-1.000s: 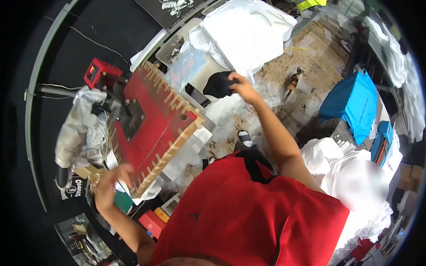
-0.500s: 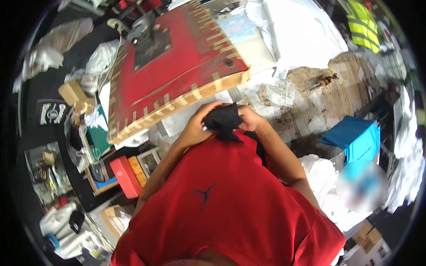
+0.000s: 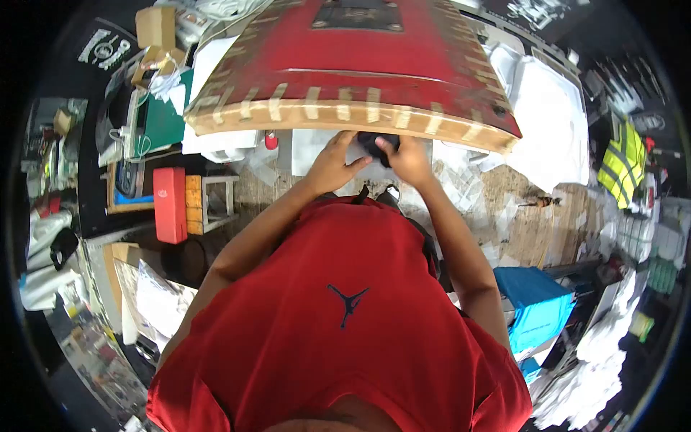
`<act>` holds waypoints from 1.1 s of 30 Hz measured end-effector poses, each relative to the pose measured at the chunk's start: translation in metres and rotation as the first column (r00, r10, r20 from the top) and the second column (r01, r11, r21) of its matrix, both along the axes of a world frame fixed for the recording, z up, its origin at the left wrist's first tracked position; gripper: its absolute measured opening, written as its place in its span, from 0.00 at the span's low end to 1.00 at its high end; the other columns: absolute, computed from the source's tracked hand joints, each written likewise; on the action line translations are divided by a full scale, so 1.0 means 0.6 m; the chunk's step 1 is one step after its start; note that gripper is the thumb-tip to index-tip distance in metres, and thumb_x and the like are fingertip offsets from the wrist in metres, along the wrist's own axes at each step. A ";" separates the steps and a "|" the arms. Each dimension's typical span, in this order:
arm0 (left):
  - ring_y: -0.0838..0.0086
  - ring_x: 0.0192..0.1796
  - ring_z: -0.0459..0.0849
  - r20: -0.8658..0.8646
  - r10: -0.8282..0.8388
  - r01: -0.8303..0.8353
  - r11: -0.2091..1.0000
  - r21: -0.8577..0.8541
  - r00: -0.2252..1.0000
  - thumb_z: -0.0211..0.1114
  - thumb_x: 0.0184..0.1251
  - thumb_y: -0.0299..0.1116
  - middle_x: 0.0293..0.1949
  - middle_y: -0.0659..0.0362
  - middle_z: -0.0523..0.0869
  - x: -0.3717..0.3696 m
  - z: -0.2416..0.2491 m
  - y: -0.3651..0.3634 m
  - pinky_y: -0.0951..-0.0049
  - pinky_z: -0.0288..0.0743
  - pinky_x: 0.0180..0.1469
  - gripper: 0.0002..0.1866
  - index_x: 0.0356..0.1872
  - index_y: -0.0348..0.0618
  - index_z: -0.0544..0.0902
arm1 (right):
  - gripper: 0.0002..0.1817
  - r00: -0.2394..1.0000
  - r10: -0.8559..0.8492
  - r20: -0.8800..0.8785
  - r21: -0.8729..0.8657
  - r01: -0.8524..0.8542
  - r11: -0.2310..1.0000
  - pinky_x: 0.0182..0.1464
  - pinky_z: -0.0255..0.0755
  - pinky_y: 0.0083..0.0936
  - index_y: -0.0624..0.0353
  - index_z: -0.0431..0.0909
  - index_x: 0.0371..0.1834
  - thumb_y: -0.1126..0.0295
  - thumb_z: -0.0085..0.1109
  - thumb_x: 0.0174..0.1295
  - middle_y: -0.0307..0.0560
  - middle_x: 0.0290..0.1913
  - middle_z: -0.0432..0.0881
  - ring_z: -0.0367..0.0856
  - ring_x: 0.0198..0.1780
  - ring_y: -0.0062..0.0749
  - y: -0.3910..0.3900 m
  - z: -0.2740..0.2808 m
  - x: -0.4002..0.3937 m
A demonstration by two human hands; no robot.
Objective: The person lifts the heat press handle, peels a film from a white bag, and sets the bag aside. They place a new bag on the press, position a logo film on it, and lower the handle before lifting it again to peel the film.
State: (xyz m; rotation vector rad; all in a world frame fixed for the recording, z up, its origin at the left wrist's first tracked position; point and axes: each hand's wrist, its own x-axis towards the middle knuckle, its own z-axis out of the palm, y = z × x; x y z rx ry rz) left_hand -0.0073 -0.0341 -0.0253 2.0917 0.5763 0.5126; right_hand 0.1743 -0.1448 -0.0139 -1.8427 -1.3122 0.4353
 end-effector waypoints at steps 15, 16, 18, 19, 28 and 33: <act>0.51 0.77 0.57 -0.470 -0.013 0.135 0.964 0.227 0.883 0.74 0.54 0.46 0.77 0.50 0.57 -0.085 -0.001 0.021 0.40 0.56 0.75 0.42 0.70 0.41 0.70 | 0.27 0.805 0.098 0.585 0.058 -0.162 0.985 0.70 0.60 0.53 0.52 0.75 0.65 0.68 0.61 0.59 0.58 0.61 0.78 0.73 0.64 0.58 0.322 -0.024 -0.029; 0.51 0.78 0.57 -0.471 -0.025 0.142 0.966 0.214 0.882 0.74 0.54 0.46 0.77 0.50 0.57 -0.085 -0.001 0.022 0.39 0.56 0.75 0.42 0.70 0.41 0.70 | 0.27 0.811 0.133 0.569 0.020 -0.176 0.984 0.70 0.61 0.53 0.52 0.75 0.65 0.69 0.61 0.59 0.58 0.62 0.78 0.73 0.64 0.58 0.330 -0.007 -0.029; 0.51 0.78 0.57 -0.473 -0.036 0.144 0.970 0.195 0.881 0.75 0.54 0.47 0.78 0.50 0.57 -0.087 -0.004 0.023 0.39 0.56 0.75 0.42 0.69 0.41 0.71 | 0.28 0.812 0.204 0.547 -0.072 -0.197 0.978 0.70 0.61 0.52 0.53 0.75 0.65 0.69 0.61 0.59 0.58 0.62 0.78 0.73 0.64 0.58 0.346 0.017 -0.034; 0.51 0.78 0.56 -0.478 -0.036 0.148 0.969 0.198 0.878 0.74 0.54 0.47 0.77 0.50 0.57 -0.086 -0.006 0.024 0.38 0.57 0.74 0.42 0.69 0.41 0.71 | 0.28 0.800 0.240 0.550 -0.116 -0.211 0.971 0.70 0.61 0.52 0.53 0.75 0.66 0.70 0.61 0.58 0.58 0.62 0.78 0.73 0.64 0.58 0.350 0.014 -0.039; 0.47 0.75 0.59 -0.612 -0.129 0.249 0.961 0.116 0.780 0.74 0.52 0.54 0.74 0.45 0.60 -0.065 0.003 0.042 0.38 0.58 0.73 0.46 0.70 0.37 0.69 | 0.31 0.761 0.138 0.634 -0.032 -0.152 0.988 0.69 0.63 0.48 0.52 0.75 0.65 0.65 0.71 0.55 0.60 0.64 0.76 0.71 0.67 0.60 0.356 -0.042 -0.100; 0.42 0.76 0.57 -0.661 -0.089 0.262 0.950 0.168 0.745 0.72 0.54 0.58 0.75 0.42 0.60 -0.060 0.019 0.046 0.30 0.51 0.73 0.48 0.73 0.41 0.66 | 0.32 0.854 0.167 0.492 -0.124 -0.121 0.985 0.68 0.64 0.47 0.50 0.75 0.64 0.59 0.73 0.54 0.60 0.63 0.76 0.72 0.66 0.60 0.426 0.015 -0.079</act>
